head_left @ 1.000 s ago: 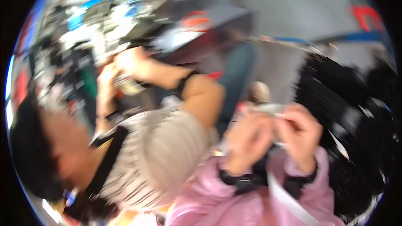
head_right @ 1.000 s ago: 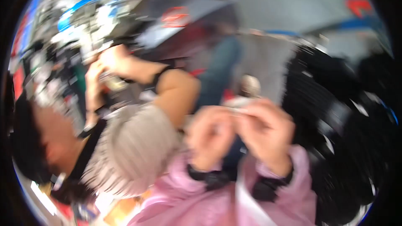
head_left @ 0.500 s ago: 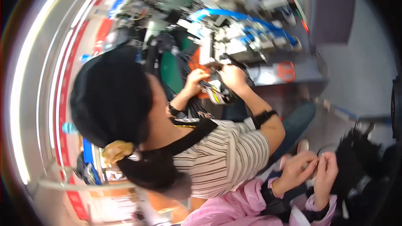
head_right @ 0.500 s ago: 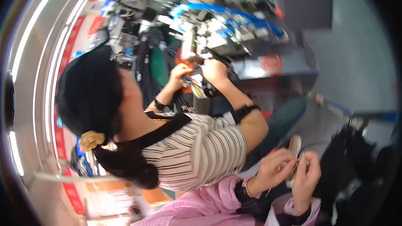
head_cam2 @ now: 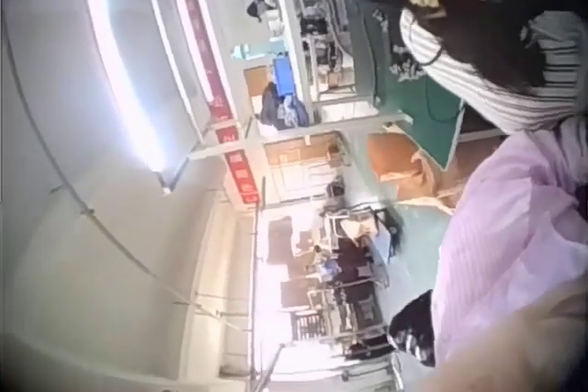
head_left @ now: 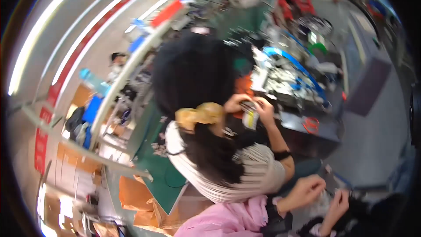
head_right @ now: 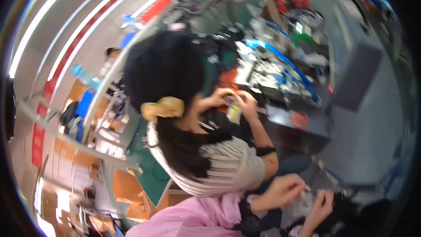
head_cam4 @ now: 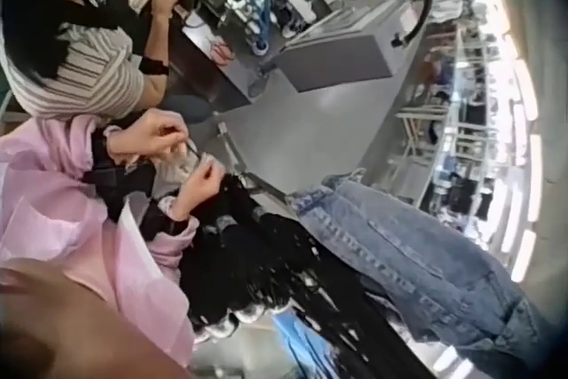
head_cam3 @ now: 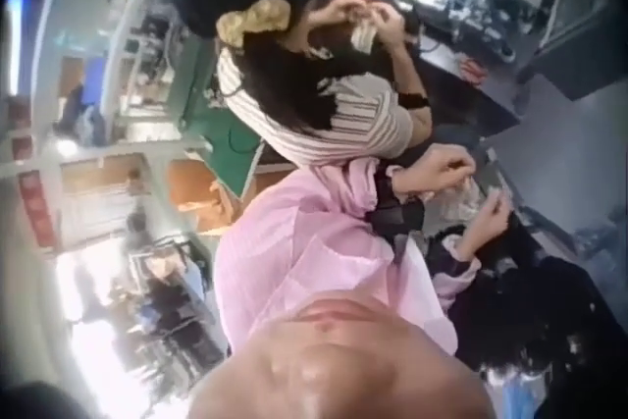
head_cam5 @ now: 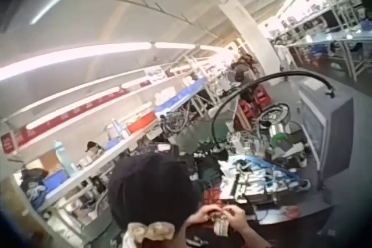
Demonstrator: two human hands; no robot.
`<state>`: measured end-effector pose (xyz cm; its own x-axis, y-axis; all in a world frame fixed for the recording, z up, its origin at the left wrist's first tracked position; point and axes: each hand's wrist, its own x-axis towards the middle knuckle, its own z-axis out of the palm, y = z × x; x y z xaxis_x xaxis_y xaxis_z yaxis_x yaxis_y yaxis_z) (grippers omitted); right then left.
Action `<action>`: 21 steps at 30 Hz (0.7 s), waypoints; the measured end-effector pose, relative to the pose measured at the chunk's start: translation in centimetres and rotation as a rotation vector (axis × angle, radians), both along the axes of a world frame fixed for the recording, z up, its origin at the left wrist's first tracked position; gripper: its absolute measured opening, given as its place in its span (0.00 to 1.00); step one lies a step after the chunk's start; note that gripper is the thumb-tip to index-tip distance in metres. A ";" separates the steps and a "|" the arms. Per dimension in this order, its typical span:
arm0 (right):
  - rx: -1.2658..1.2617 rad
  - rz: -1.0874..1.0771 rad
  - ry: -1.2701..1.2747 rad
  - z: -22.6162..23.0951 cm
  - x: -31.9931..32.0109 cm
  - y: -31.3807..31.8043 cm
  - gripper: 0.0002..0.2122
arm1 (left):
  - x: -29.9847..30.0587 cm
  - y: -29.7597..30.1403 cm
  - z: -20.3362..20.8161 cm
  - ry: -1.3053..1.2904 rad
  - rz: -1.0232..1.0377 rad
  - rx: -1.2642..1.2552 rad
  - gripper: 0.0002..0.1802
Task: The person removes a glove and pulls back the outer casing of a cable to reveal the inner wires. They then use shears to trim the ends of the wires before putting the glove back on.
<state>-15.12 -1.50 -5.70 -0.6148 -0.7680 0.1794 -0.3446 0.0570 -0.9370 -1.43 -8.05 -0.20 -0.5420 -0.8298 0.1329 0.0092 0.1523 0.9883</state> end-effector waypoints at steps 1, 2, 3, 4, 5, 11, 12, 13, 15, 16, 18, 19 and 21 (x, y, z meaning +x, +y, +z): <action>0.061 -0.032 0.104 -0.3 -0.6 1.9 0.04 | 0.4 -0.5 0.2 -0.013 0.032 0.021 0.03; 0.043 -0.058 0.089 2.4 0.7 1.0 0.08 | 0.3 -0.9 0.4 -0.036 0.009 0.064 0.03; 0.026 0.067 0.052 4.5 1.0 0.0 0.12 | 0.3 -1.3 0.6 -0.064 0.023 0.082 0.03; -0.005 0.171 0.012 4.8 1.4 -0.6 0.11 | 0.7 -1.6 0.8 -0.064 0.049 0.093 0.03; -0.041 0.261 -0.035 4.8 1.6 -1.2 0.11 | 1.0 -2.1 1.1 -0.009 0.039 0.209 0.02; -0.067 0.228 -0.027 5.4 1.4 0.1 0.04 | -0.2 -1.6 2.2 0.093 -0.027 0.407 0.05; -0.080 0.225 -0.041 5.4 1.5 0.2 0.03 | -0.3 -1.6 2.1 0.180 -0.039 0.469 0.05; -0.068 0.216 -0.048 5.2 1.5 0.6 0.03 | -0.3 -1.3 1.9 0.267 -0.038 0.526 0.06; -0.091 0.201 -0.054 5.0 1.6 0.9 0.02 | 0.2 -1.1 1.3 0.197 -0.087 0.524 0.07; -0.106 0.194 -0.055 5.0 1.6 1.0 0.02 | 0.4 -1.1 1.1 0.135 -0.133 0.510 0.07; -0.096 0.217 -0.064 5.1 1.5 1.1 0.02 | 0.8 -1.2 0.7 0.071 -0.178 0.500 0.08; -0.090 0.242 -0.069 5.1 1.5 1.2 0.02 | 0.8 -1.3 0.6 0.099 -0.205 0.484 0.08; -0.078 0.268 -0.074 4.9 1.5 1.3 0.02 | 0.8 -1.3 0.3 0.158 -0.258 0.450 0.08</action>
